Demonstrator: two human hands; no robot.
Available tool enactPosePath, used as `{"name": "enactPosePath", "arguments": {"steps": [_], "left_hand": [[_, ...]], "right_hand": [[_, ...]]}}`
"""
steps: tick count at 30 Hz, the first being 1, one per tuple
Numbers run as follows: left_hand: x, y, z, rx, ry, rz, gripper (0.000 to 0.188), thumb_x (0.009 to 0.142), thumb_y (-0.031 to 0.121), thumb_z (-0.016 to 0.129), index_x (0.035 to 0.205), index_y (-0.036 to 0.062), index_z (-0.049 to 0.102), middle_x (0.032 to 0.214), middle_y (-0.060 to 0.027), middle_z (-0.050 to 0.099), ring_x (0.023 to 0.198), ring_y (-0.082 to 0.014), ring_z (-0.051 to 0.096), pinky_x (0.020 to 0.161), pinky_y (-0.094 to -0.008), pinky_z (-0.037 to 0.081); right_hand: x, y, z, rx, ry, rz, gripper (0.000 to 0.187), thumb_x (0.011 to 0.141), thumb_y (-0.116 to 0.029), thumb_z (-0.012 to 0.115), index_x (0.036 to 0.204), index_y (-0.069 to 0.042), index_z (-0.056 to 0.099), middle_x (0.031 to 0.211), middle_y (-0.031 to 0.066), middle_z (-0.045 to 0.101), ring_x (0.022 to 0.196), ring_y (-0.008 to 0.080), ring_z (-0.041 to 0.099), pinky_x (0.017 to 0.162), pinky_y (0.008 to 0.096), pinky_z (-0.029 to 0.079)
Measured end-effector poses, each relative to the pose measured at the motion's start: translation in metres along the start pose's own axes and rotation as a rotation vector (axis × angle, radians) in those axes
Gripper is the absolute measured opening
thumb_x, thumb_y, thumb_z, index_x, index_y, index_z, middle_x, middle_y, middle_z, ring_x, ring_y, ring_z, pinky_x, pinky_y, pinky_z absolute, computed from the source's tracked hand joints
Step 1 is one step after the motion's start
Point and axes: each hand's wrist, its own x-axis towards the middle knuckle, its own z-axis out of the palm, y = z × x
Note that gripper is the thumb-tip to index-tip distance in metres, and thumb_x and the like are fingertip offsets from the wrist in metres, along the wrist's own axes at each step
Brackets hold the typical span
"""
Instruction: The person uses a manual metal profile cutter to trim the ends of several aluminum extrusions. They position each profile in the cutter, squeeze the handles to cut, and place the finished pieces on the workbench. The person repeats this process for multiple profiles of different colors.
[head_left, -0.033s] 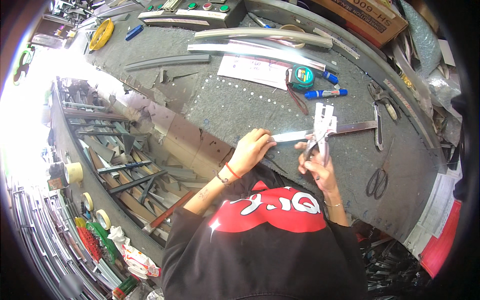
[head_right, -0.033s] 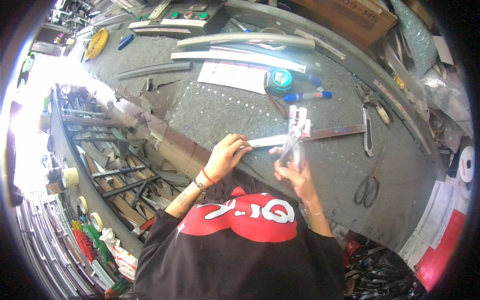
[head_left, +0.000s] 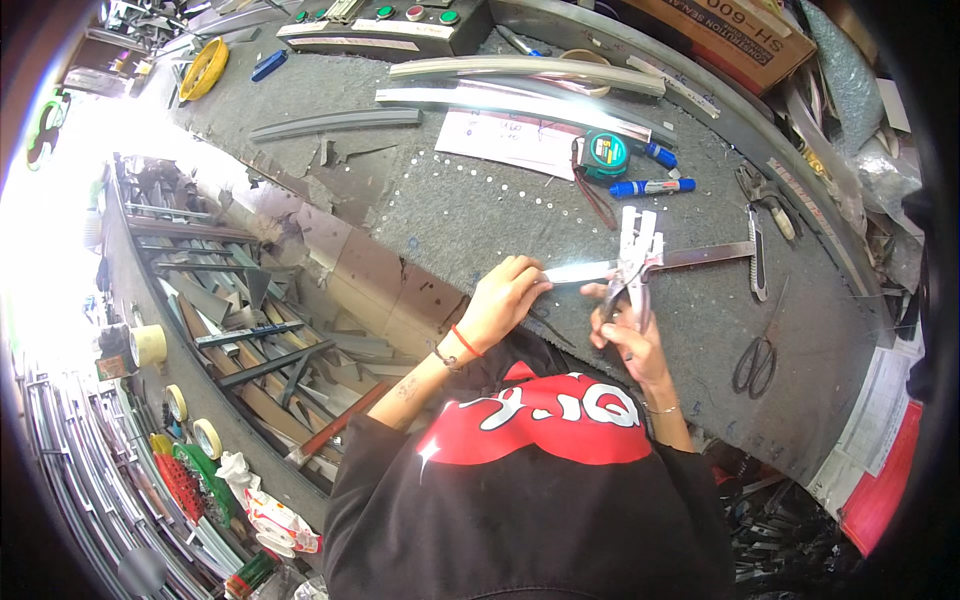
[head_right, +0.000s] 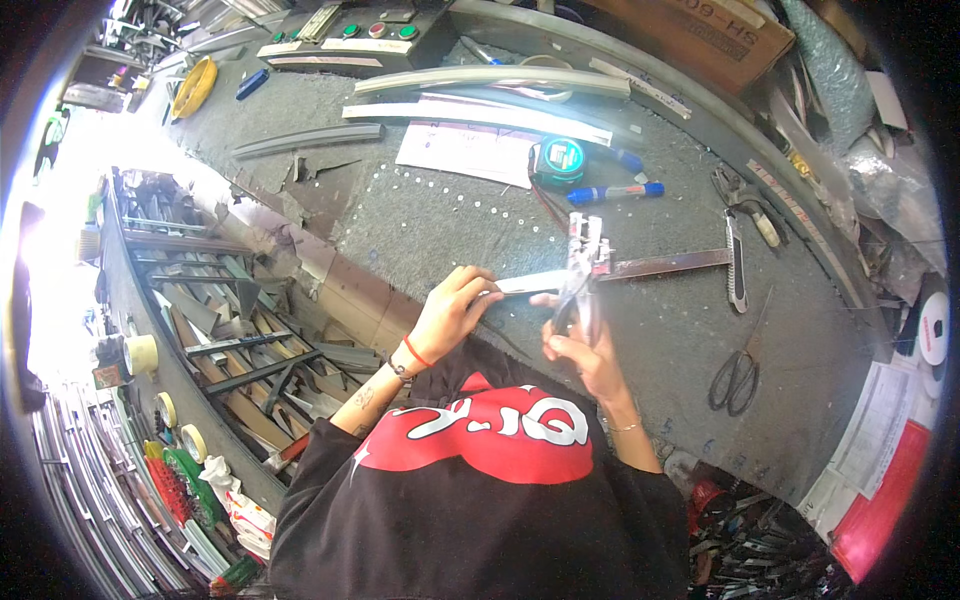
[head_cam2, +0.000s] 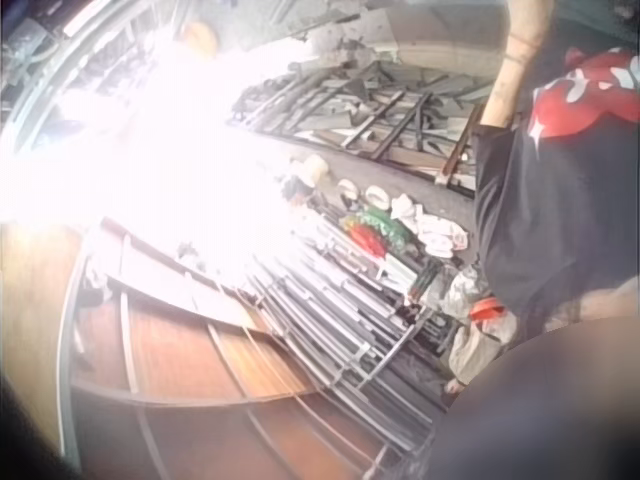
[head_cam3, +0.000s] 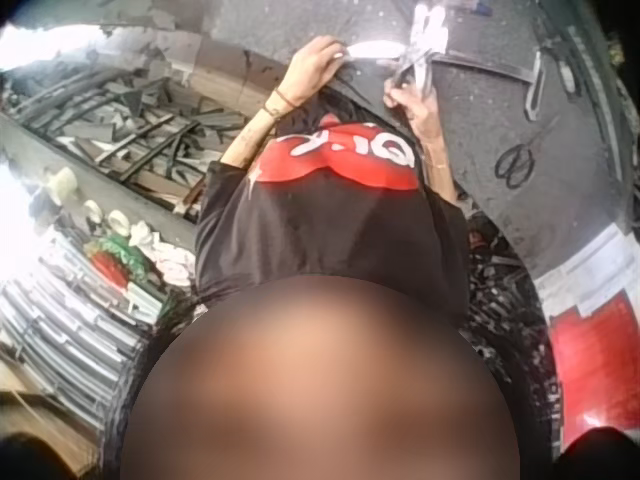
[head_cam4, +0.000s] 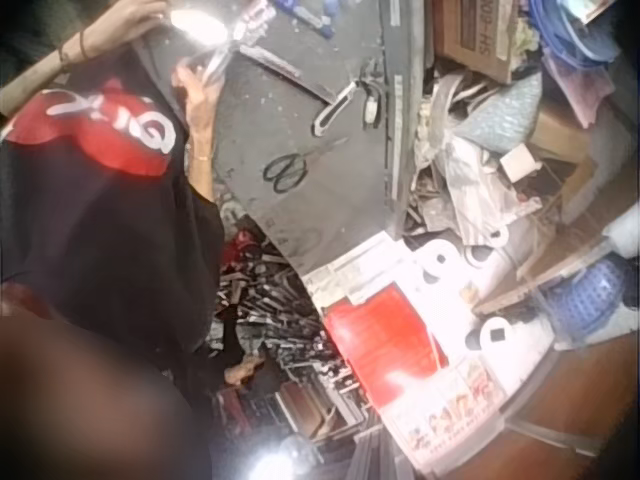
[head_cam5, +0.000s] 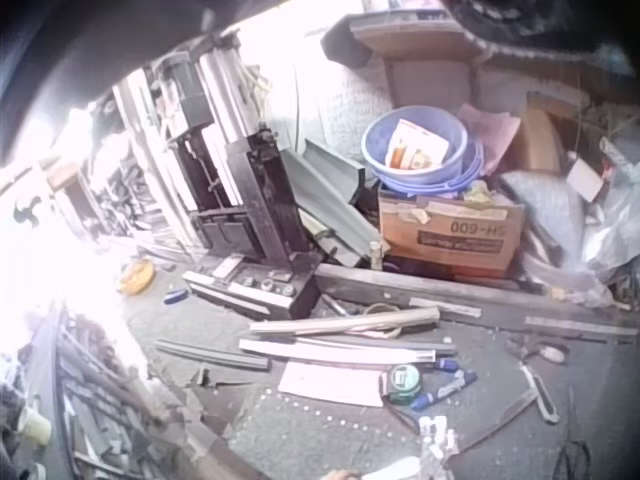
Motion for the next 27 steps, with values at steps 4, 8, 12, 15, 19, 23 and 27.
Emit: {"name": "enactPosePath", "arguments": {"steps": [4, 8, 12, 15, 19, 23, 27], "left_hand": [[0.006, 0.003, 0.005, 0.095, -0.008, 0.017, 0.013, 0.079, 0.003, 0.058, 0.090, 0.0014, 0.051, 0.089, -0.0105, 0.055, 0.079, -0.0286, 0.052, 0.069, -0.0366, 0.045], [0.008, 0.008, 0.006, 0.126, -0.038, -0.026, 0.015, 0.078, 0.000, 0.056, 0.091, 0.0008, 0.047, 0.084, -0.0117, 0.053, 0.076, -0.0303, 0.051, 0.068, -0.0380, 0.044], [0.005, 0.017, 0.005, 0.102, -0.085, -0.127, 0.012, 0.080, 0.001, 0.055, 0.089, 0.0014, 0.047, 0.080, -0.0128, 0.051, 0.076, -0.0305, 0.051, 0.067, -0.0384, 0.043], [0.004, 0.023, 0.003, 0.097, -0.074, -0.163, 0.012, 0.081, 0.003, 0.056, 0.089, 0.0020, 0.047, 0.080, -0.0131, 0.052, 0.077, -0.0304, 0.052, 0.067, -0.0380, 0.044], [0.004, 0.027, 0.001, 0.171, -0.028, -0.041, 0.015, 0.081, 0.007, 0.058, 0.094, 0.0038, 0.050, 0.088, -0.0120, 0.054, 0.079, -0.0282, 0.052, 0.068, -0.0363, 0.044], [0.000, 0.032, 0.001, 0.204, 0.019, 0.047, 0.033, 0.079, 0.009, 0.060, 0.111, 0.0052, 0.053, 0.099, -0.0093, 0.055, 0.082, -0.0239, 0.052, 0.073, -0.0342, 0.043], [-0.008, 0.038, 0.005, 0.420, -0.027, 0.009, 0.046, 0.075, 0.007, 0.060, 0.121, 0.0066, 0.052, 0.103, -0.0056, 0.056, 0.087, -0.0209, 0.052, 0.075, -0.0327, 0.041]], "right_hand": [[0.003, 0.016, 0.013, 0.059, -0.035, 0.038, 0.072, 0.073, -0.002, 0.055, 0.137, -0.003, 0.024, 0.134, 0.0218, 0.040, 0.083, 0.0163, 0.054, 0.065, 0.0302, 0.047], [0.000, 0.022, 0.021, 0.062, 0.056, -0.016, 0.074, 0.072, -0.001, 0.054, 0.139, -0.002, 0.022, 0.134, 0.0217, 0.039, 0.089, 0.0177, 0.054, 0.071, 0.0305, 0.047], [-0.004, 0.025, 0.024, 0.028, 0.095, -0.061, 0.073, 0.072, 0.000, 0.052, 0.139, -0.001, 0.021, 0.134, 0.0186, 0.041, 0.091, 0.0164, 0.054, 0.074, 0.0289, 0.048], [-0.007, 0.028, 0.027, 0.043, 0.117, -0.082, 0.075, 0.072, 0.001, 0.052, 0.140, -0.002, 0.020, 0.133, 0.0180, 0.042, 0.090, 0.0156, 0.053, 0.075, 0.0284, 0.048], [-0.011, 0.026, 0.027, -0.027, 0.137, -0.104, 0.073, 0.073, 0.002, 0.054, 0.139, -0.002, 0.024, 0.121, 0.0139, 0.050, 0.086, 0.0127, 0.052, 0.074, 0.0261, 0.046], [-0.012, 0.021, 0.024, -0.151, 0.042, -0.032, 0.061, 0.075, 0.001, 0.057, 0.133, -0.001, 0.036, 0.096, 0.0049, 0.055, 0.082, 0.0096, 0.052, 0.072, 0.0227, 0.043], [-0.004, 0.018, 0.018, -0.187, -0.021, 0.016, 0.053, 0.076, 0.001, 0.058, 0.126, -0.001, 0.041, 0.097, 0.0060, 0.057, 0.080, 0.0098, 0.053, 0.071, 0.0236, 0.044]]}}
